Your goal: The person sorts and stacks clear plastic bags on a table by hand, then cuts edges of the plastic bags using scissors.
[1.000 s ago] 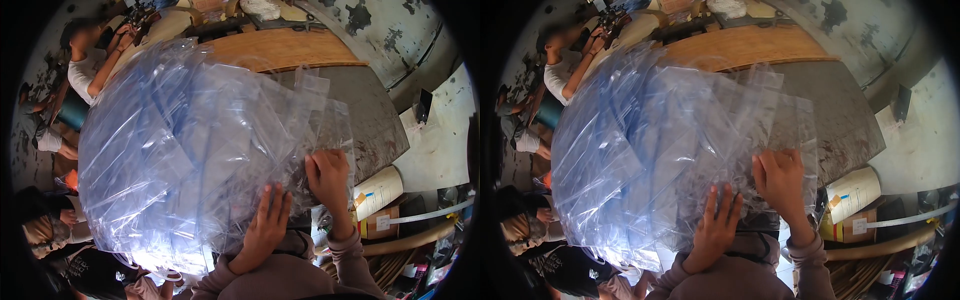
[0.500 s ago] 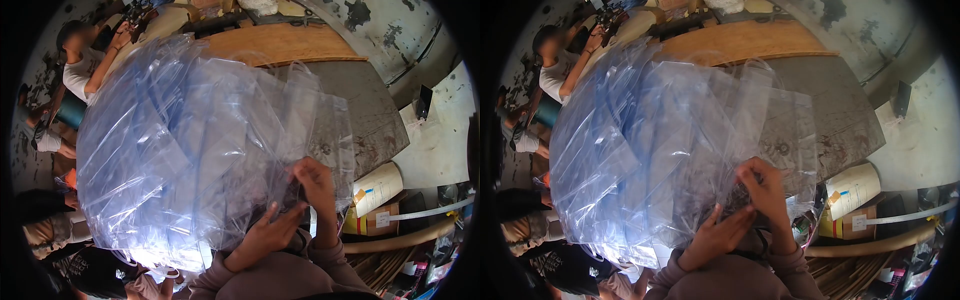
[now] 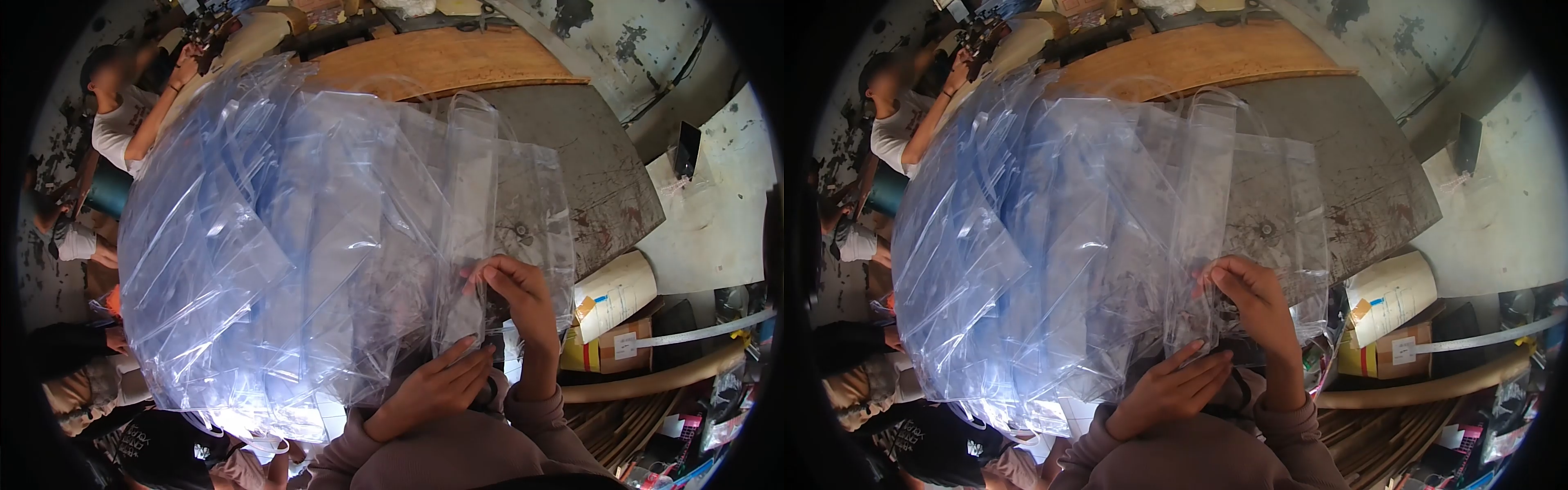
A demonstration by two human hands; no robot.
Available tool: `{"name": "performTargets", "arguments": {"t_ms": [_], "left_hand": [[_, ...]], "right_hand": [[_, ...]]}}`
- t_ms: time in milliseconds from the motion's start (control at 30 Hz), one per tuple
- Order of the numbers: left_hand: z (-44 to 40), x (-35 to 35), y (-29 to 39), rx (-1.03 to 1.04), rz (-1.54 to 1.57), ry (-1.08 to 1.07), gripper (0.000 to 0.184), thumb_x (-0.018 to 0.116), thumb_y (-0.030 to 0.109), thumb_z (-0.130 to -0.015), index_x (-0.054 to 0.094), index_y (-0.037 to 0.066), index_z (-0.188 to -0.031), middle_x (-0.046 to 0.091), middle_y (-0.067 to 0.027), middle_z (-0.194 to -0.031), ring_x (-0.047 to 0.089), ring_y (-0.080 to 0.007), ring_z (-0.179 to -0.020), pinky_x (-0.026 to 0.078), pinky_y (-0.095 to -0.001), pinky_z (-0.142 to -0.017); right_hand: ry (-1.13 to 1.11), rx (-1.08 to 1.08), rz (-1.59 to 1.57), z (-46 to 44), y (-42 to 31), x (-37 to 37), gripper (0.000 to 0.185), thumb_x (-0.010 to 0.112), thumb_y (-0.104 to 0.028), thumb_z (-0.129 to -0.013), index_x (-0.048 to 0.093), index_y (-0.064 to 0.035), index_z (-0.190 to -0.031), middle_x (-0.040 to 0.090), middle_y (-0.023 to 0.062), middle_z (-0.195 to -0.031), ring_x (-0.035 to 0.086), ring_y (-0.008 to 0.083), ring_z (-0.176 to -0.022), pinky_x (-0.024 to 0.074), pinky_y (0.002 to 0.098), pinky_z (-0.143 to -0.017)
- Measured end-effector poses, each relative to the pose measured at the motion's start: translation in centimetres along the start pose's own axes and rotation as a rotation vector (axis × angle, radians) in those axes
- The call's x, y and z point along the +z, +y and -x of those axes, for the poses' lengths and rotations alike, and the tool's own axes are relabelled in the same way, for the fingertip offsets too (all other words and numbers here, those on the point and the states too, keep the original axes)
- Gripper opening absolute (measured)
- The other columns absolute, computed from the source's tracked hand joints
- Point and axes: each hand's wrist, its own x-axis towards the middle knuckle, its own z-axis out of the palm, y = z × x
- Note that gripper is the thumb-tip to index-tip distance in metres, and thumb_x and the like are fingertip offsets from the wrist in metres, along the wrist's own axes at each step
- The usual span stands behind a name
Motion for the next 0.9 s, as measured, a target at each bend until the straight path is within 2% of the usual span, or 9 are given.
{"name": "performTargets", "arguments": {"t_ms": [200, 267, 300, 367, 467, 600, 700, 800, 900], "left_hand": [[0.6, 0.0, 1.4, -0.324, 0.105, 0.202, 0.025, 0.059, 0.013, -0.082, 0.068, 0.009, -0.104, 0.06, -0.0003, -0.117, 0.047, -0.0124, -0.118, 0.028, -0.045, -0.108], [0.9, 0.7, 1.3, -0.419, 0.237, 0.462, 0.031, 0.059, 0.0, -0.077, 0.068, 0.009, -0.105, 0.059, -0.0053, -0.118, 0.042, -0.0195, -0.123, 0.028, -0.046, -0.107], [0.8, 0.7, 1.3, -0.416, 0.24, 0.463, 0.031, 0.059, 0.0, -0.077, 0.068, 0.009, -0.105, 0.059, -0.0053, -0.118, 0.042, -0.0195, -0.123, 0.028, -0.046, -0.107], [0.8, 0.6, 1.2, -0.573, 0.197, 0.614, 0.038, 0.047, -0.011, -0.073, 0.069, 0.008, -0.098, 0.055, -0.0139, -0.116, 0.039, -0.0351, -0.124, 0.033, -0.0452, -0.103], [0.3, -0.6, 1.0, -0.76, 0.196, 0.438, 0.045, 0.042, -0.017, -0.071, 0.067, 0.005, -0.101, 0.044, -0.0202, -0.126, 0.037, -0.0397, -0.124, 0.033, -0.0451, -0.103], [-0.3, -0.4, 0.7, -0.761, 0.156, 0.282, 0.045, 0.042, -0.016, -0.072, 0.064, 0.005, -0.106, 0.035, -0.0207, -0.134, 0.035, -0.0418, -0.125, 0.033, -0.0451, -0.102], [-0.2, -0.4, 0.5, -0.759, 0.188, 0.345, 0.043, 0.045, -0.013, -0.074, 0.061, 0.004, -0.109, 0.035, -0.0214, -0.134, 0.034, -0.0425, -0.126, 0.036, -0.045, -0.1], [0.1, -0.7, 0.6, -0.776, 0.118, 0.405, 0.043, 0.046, -0.012, -0.076, 0.055, 0.001, -0.115, 0.037, -0.0208, -0.134, 0.04, -0.037, -0.123, 0.039, -0.0403, -0.097], [0.5, -0.9, 0.8, -0.918, 0.745, 0.74, 0.048, 0.048, -0.012, -0.078, 0.046, -0.001, -0.124, 0.041, -0.0203, -0.131, 0.046, -0.0288, -0.119, 0.042, -0.034, -0.094]], "right_hand": [[0.137, -0.113, 0.105, 2.1, -1.8, 0.3, 0.017, 0.046, -0.007, -0.091, 0.061, 0.0018, -0.091, 0.065, 0.0106, -0.09, 0.059, 0.0161, -0.092, 0.0418, 0.029, -0.087], [0.224, -0.173, 0.122, 3.0, -1.2, -0.5, 0.016, 0.047, -0.006, -0.091, 0.061, 0.0011, -0.094, 0.065, 0.0119, -0.093, 0.059, 0.017, -0.094, 0.0419, 0.0289, -0.086], [0.426, -0.225, 0.358, 3.4, -0.3, -1.6, 0.016, 0.048, -0.005, -0.091, 0.061, 0.0003, -0.096, 0.064, 0.0126, -0.094, 0.059, 0.0187, -0.095, 0.042, 0.0302, -0.087], [0.633, -0.271, 0.598, 4.4, 0.8, -3.5, 0.016, 0.049, -0.005, -0.09, 0.062, -0.0004, -0.098, 0.063, 0.0134, -0.096, 0.059, 0.0205, -0.097, 0.042, 0.0315, -0.088], [0.916, -0.28, 0.884, 6.1, 2.0, -5.9, 0.016, 0.05, -0.005, -0.09, 0.062, -0.0012, -0.1, 0.063, 0.0132, -0.096, 0.061, 0.0231, -0.094, 0.0452, 0.0335, -0.086], [0.97, -0.03, 0.727, 8.1, 3.9, -7.7, 0.021, 0.052, -0.011, -0.092, 0.059, 0.0013, -0.107, 0.062, 0.0109, -0.095, 0.062, 0.0195, -0.087, 0.0514, 0.0321, -0.074], [0.905, 0.126, 0.175, 8.7, 3.1, -7.5, 0.035, 0.059, -0.016, -0.088, 0.055, 0.005, -0.116, 0.06, 0.0065, -0.095, 0.058, 0.0118, -0.082, 0.049, 0.0228, -0.067], [0.806, 0.054, 0.014, 8.5, 3.6, -9.0, 0.038, 0.061, -0.013, -0.086, 0.053, 0.0061, -0.118, 0.058, 0.0071, -0.097, 0.055, 0.0079, -0.079, 0.0434, 0.0167, -0.062], [0.742, -0.036, -0.036, 8.5, 2.7, -8.9, 0.039, 0.063, -0.006, -0.082, 0.052, 0.0053, -0.118, 0.058, 0.0067, -0.101, 0.053, 0.0072, -0.079, 0.0406, 0.0172, -0.065]]}}
